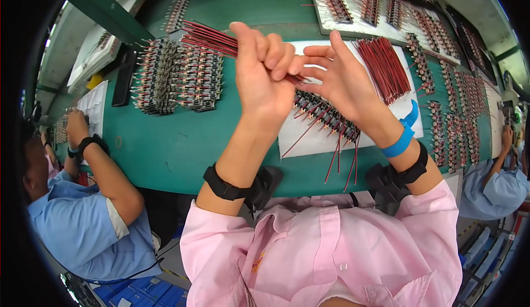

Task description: Manually inserting individual red wires into connector blocks placed on a jig on an assembly line.

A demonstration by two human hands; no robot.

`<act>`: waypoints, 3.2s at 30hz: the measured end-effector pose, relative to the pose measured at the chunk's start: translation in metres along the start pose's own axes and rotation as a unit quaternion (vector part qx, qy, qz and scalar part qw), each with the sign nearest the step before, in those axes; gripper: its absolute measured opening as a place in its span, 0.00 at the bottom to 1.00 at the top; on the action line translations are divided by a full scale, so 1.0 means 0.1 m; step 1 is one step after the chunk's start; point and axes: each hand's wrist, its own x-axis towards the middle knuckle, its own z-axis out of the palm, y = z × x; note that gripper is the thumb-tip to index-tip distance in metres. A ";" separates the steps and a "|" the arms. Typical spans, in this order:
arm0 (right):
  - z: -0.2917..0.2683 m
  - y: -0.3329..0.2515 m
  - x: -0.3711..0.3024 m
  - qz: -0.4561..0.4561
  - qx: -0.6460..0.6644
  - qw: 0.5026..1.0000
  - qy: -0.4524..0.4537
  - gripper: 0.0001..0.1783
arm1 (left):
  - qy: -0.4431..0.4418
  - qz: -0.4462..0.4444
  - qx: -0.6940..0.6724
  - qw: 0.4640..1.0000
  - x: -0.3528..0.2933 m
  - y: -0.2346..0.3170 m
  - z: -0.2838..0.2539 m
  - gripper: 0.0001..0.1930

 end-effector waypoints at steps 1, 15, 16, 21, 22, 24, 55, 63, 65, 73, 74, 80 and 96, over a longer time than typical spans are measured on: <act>0.08 0.01 0.00 0.030 0.068 0.997 -0.021 0.22 | 0.013 0.037 0.014 0.999 -0.02 -0.02 0.13 0.23; 0.33 -0.51 -0.16 -0.225 -0.280 0.911 -0.203 0.25 | -0.210 -0.074 0.496 0.839 -0.04 0.00 0.28 0.14; 0.31 -0.50 -0.16 -0.211 -0.227 0.933 -0.183 0.25 | -0.210 -0.129 0.522 0.816 -0.01 0.07 0.35 0.15; -0.02 -0.68 -0.08 -0.291 -0.096 0.929 -0.208 0.24 | -0.223 -0.160 0.699 0.660 0.04 0.26 0.42 0.20; -0.09 -0.72 -0.07 -0.275 -0.049 0.932 -0.231 0.23 | -0.235 -0.119 0.754 0.602 0.07 0.26 0.42 0.21; -0.24 -0.79 -0.06 -0.249 0.041 0.931 -0.262 0.23 | -0.195 -0.086 0.796 0.567 0.18 0.52 0.45 0.21; -0.43 -0.30 0.26 0.014 -0.132 0.989 -0.059 0.20 | 0.136 -0.182 0.969 0.098 2.60 1.59 -1.96 0.17; -0.43 -0.37 0.23 -0.020 -0.165 0.985 -0.054 0.20 | 0.187 -0.166 0.958 0.140 2.70 1.45 -1.72 0.22; -0.40 -0.41 0.19 -0.029 -0.162 0.985 -0.060 0.20 | 0.195 -0.137 0.963 0.124 2.73 1.59 -1.61 0.23; -0.32 -0.53 0.04 -0.098 -0.194 0.974 -0.066 0.20 | 0.095 -0.124 0.971 0.179 2.22 1.81 -0.58 0.13; -0.30 -0.56 0.01 -0.114 -0.204 0.970 -0.065 0.20 | 0.083 -0.118 0.972 0.188 2.09 1.88 -0.49 0.13; -0.28 -0.63 -0.07 -0.129 -0.201 0.968 -0.071 0.20 | 0.079 -0.103 0.970 0.208 1.22 1.89 -0.37 0.13; -0.25 -0.62 -0.20 -0.161 -0.207 0.959 -0.106 0.21 | 0.164 -0.054 0.968 0.181 0.25 1.47 -1.01 0.11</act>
